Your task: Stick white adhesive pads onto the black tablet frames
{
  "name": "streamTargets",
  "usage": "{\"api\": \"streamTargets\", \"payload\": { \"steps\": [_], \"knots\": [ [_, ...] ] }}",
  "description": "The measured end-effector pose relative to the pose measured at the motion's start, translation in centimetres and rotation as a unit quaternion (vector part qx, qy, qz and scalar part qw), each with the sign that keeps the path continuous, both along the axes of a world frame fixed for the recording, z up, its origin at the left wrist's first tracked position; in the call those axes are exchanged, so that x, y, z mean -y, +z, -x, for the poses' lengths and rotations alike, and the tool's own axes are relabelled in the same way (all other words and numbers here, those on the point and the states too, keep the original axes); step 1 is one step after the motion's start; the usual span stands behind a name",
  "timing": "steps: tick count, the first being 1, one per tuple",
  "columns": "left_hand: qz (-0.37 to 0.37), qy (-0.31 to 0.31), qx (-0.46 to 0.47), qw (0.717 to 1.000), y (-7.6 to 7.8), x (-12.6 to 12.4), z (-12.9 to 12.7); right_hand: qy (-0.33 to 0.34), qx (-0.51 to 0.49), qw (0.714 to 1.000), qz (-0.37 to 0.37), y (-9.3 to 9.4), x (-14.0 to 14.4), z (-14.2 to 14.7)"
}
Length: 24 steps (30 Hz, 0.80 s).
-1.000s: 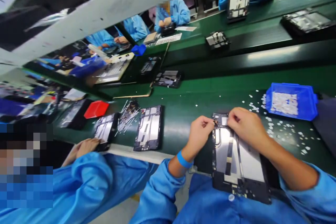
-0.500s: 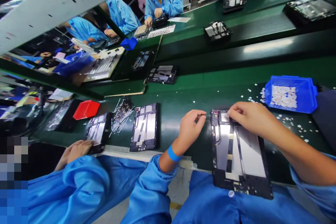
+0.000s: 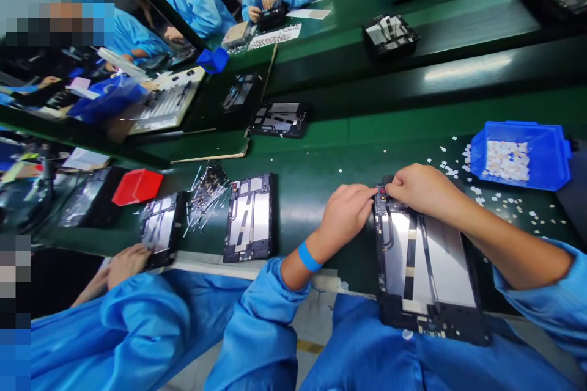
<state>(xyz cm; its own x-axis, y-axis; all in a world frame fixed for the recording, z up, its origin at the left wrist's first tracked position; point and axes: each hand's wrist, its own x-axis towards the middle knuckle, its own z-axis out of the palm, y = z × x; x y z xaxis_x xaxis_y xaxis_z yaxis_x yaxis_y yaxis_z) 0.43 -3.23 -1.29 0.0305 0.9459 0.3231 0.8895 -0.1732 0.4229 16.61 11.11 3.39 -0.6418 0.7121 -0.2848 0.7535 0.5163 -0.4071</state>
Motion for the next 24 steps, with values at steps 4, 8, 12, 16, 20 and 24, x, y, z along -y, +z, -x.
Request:
{"api": "streamTargets", "payload": {
  "steps": [4, 8, 12, 16, 20, 24],
  "knots": [
    [0.008, -0.013, -0.046, 0.999, 0.2, -0.2, 0.0, 0.0, -0.022, 1.0, -0.01, -0.4, 0.0, -0.1],
    [0.028, -0.023, -0.112, 0.993, 0.5, -0.4, 0.1, 0.003, -0.022, 1.0, -0.009, -0.7, 0.0, -0.3],
    [0.039, -0.029, -0.174, 0.983, 0.7, -0.1, 0.2, 0.012, -0.024, 1.0, 0.002, -0.8, -0.1, -0.4],
    [0.04, -0.029, -0.213, 0.976, 1.0, -0.1, -0.1, 0.037, -0.042, 0.998, -0.008, -1.3, 0.0, -1.0],
    [0.067, -0.038, -0.206, 0.976, 1.7, -0.6, -0.3, 0.074, -0.136, 0.985, -0.069, -2.8, 0.8, -3.0],
    [0.078, -0.062, -0.145, 0.984, 1.9, -0.8, 0.5, 0.176, -0.166, 0.95, -0.196, -4.0, 1.5, -5.4]
  ]
}}
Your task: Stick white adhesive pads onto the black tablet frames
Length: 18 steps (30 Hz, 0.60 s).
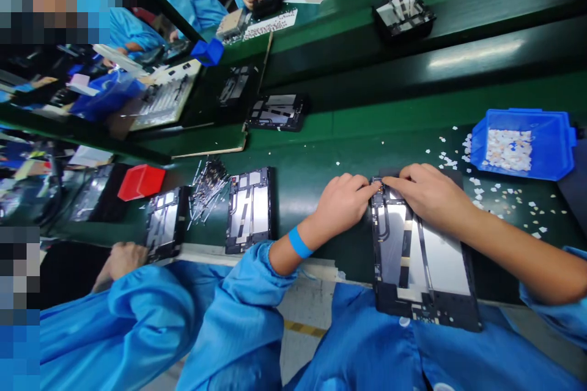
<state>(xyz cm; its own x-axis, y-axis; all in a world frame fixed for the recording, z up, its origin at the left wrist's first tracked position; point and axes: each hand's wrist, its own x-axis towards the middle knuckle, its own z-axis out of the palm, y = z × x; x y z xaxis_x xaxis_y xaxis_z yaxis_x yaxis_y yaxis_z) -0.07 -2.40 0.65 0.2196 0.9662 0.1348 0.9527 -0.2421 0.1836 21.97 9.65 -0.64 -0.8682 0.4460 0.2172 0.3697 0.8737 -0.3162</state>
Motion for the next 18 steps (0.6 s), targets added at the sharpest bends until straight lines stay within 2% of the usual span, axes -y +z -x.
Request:
{"api": "streamTargets", "payload": {
  "steps": [3, 7, 12, 18],
  "knots": [
    [-0.003, 0.002, 0.095, 0.995, -0.2, 0.4, 0.8, 0.047, 0.008, 0.997, -0.055, -0.2, 0.1, -0.8],
    [-0.03, 0.056, 0.154, 0.986, -0.5, 1.3, 1.2, 0.097, 0.007, 0.99, -0.103, 0.1, -0.1, -0.9],
    [-0.041, 0.044, 0.132, 0.989, -0.1, 1.9, 0.9, 0.139, 0.039, 0.979, -0.147, 0.7, -0.9, -0.8],
    [-0.024, 0.028, 0.055, 0.998, 0.3, 1.6, -0.1, 0.158, 0.052, 0.977, -0.136, 1.3, -1.4, -0.3]
  ]
}}
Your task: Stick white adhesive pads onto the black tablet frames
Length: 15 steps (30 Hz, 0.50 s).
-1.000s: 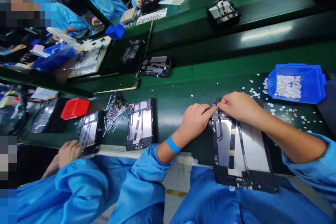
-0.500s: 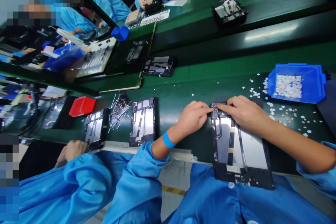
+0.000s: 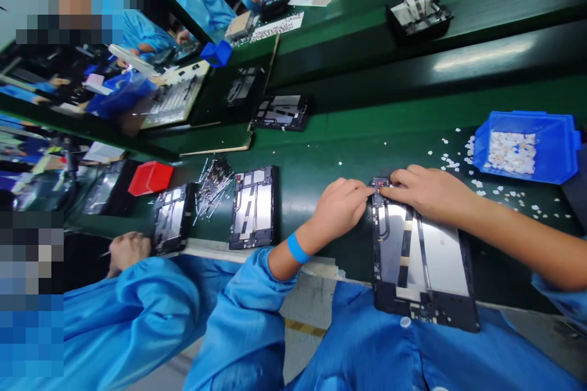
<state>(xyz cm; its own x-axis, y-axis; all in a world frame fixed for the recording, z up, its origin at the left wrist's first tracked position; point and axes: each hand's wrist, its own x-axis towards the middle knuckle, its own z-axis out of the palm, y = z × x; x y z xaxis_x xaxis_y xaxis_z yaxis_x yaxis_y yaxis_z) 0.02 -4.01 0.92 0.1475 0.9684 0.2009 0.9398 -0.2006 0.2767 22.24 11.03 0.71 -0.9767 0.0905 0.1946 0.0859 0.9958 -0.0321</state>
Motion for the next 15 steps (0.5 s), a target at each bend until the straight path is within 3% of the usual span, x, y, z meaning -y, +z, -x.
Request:
{"api": "streamTargets", "payload": {
  "steps": [4, 7, 10, 12, 13, 14, 15],
  "knots": [
    [0.005, -0.013, -0.065, 0.998, -0.4, -0.1, -0.3, -0.011, 0.007, 1.0, 0.008, -0.6, 0.1, 0.3],
    [0.01, -0.021, -0.125, 0.992, -0.3, 0.0, -0.5, -0.019, -0.045, 0.994, 0.095, -0.3, 0.1, -0.3],
    [0.017, -0.043, -0.182, 0.982, 0.5, -0.3, -0.7, -0.106, -0.154, 0.962, 0.199, 1.5, 1.2, -3.5],
    [0.018, -0.065, -0.204, 0.977, 1.2, -0.5, -0.9, -0.217, -0.213, 0.919, 0.25, 2.9, 2.7, -7.4],
    [0.015, -0.072, -0.207, 0.976, 1.5, -0.7, -1.0, -0.289, -0.241, 0.885, 0.275, 3.4, 3.5, -9.8],
    [0.01, -0.078, -0.203, 0.976, 1.7, -0.8, -0.9, -0.368, -0.278, 0.836, 0.298, 3.6, 4.3, -12.3],
    [0.0, -0.079, -0.194, 0.978, 1.7, -1.0, -0.7, -0.447, -0.327, 0.769, 0.32, 3.6, 4.9, -14.8]
  ]
}}
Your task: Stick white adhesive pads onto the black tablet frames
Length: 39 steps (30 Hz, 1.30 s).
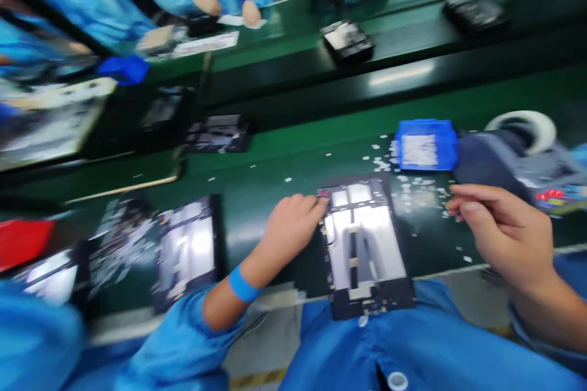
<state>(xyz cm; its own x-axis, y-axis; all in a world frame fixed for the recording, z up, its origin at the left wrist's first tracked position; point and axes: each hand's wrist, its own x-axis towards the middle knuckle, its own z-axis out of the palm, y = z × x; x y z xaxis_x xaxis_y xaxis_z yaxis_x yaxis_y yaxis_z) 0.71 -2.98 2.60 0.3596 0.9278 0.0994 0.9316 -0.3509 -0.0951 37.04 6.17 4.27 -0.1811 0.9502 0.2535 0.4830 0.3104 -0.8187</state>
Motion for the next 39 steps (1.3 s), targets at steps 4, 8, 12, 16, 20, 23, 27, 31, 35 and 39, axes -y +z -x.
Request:
{"api": "streamTargets", "payload": {
  "steps": [4, 8, 12, 16, 20, 23, 27, 31, 35, 39],
  "knots": [
    [-0.049, -0.004, 0.097, 0.994, -1.2, -1.4, 1.2, -0.292, -0.17, 0.937, 0.086, -2.1, 0.0, -10.0],
    [-0.075, 0.008, 0.145, 0.987, -0.9, -2.2, 1.0, -0.323, -0.217, 0.904, 0.176, -4.8, -1.1, -15.2],
    [-0.086, -0.004, 0.146, 0.986, 0.8, -1.9, 0.1, -0.291, -0.279, 0.878, 0.257, -6.9, -1.9, -14.9],
    [-0.092, -0.018, 0.151, 0.984, 1.6, -1.7, -0.1, -0.282, -0.322, 0.863, 0.267, -7.6, -2.4, -14.5],
    [-0.078, 0.018, 0.214, 0.974, 1.9, -1.0, -0.1, -0.285, -0.324, 0.859, 0.274, -6.9, -0.1, -13.2],
    [-0.024, 0.072, 0.324, 0.943, 2.4, -0.3, -1.5, -0.244, -0.305, 0.875, 0.287, -5.8, 2.6, -9.4],
    [0.106, 0.138, 0.506, 0.845, 2.7, -0.2, -5.9, -0.072, -0.221, 0.932, 0.28, -3.9, 3.8, -0.8],
    [0.216, 0.183, 0.675, 0.682, 1.8, -0.9, -8.9, 0.088, -0.164, 0.948, 0.259, -2.3, 3.5, 7.8],
    [0.173, 0.21, 0.74, 0.615, 1.2, -0.6, -7.5, 0.184, -0.107, 0.954, 0.21, -2.3, 2.9, 11.9],
    [0.084, 0.247, 0.682, 0.683, 1.6, 0.3, -3.1, 0.242, 0.03, 0.969, 0.036, -3.5, 0.1, 12.4]
  ]
}}
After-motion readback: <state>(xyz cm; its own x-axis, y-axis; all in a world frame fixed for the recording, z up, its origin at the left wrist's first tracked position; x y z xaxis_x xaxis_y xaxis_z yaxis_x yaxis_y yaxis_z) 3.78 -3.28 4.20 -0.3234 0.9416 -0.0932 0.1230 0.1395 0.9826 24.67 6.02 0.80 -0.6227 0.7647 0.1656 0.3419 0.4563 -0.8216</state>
